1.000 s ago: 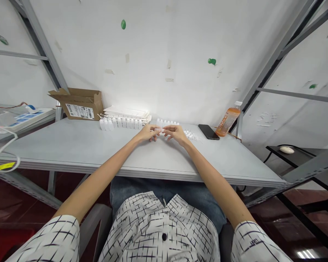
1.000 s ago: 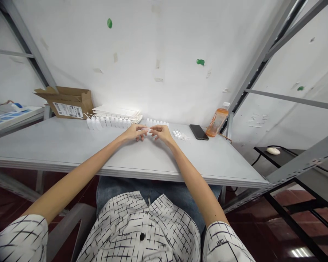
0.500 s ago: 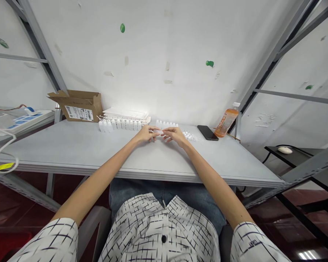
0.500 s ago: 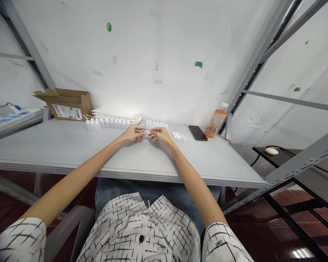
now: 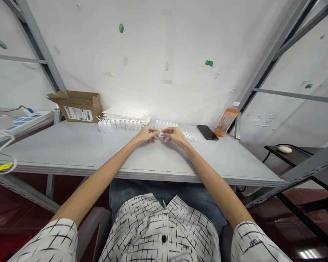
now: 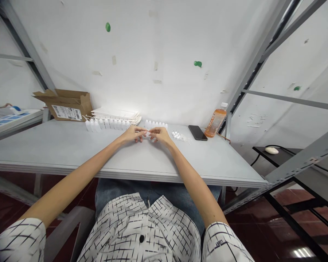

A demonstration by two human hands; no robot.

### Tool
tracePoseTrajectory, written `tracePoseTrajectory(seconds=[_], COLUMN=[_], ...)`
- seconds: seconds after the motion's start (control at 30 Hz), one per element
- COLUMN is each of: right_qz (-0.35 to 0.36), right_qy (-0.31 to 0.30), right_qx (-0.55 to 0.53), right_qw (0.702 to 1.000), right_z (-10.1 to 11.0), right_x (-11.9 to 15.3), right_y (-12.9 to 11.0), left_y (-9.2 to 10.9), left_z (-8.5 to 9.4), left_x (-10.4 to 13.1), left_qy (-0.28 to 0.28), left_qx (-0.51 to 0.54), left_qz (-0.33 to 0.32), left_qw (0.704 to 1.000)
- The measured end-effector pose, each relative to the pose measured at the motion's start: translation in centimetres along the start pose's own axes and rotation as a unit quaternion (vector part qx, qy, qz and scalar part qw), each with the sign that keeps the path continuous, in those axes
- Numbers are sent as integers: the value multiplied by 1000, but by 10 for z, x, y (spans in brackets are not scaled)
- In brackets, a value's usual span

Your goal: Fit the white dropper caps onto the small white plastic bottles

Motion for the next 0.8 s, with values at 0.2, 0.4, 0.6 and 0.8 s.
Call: tracePoseTrajectory(seconds=[0.2, 0.4, 0.6, 0.8], right_qz=[8, 28, 40, 36], right_qy=[-7, -2, 6, 12], right_qx=[3, 14, 7, 1], right_qw=[1000, 1000, 999, 999], right_z=[0, 0, 0, 0], right_x=[1, 3, 3, 5], right_y=[-1, -4, -4, -7], left_y=[2, 2, 5, 7], left_z=[0, 2, 4, 5], left_x=[1, 1, 4, 4], left_qy=[-5, -13, -1, 15], left_qx=[-4, -5, -17, -18], left_qz=[-11, -42, -30, -34], left_qw=[1000, 999, 999, 999])
Point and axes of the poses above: each hand's wrist, its own x-axis away from the middle knuckle, its own z-axis out of the back of the hand, y = z × x, the point moved 4 cm from there along -x, towards the middle knuckle, and after that the axes turned 1 degree about z, right-handed, at the moved point
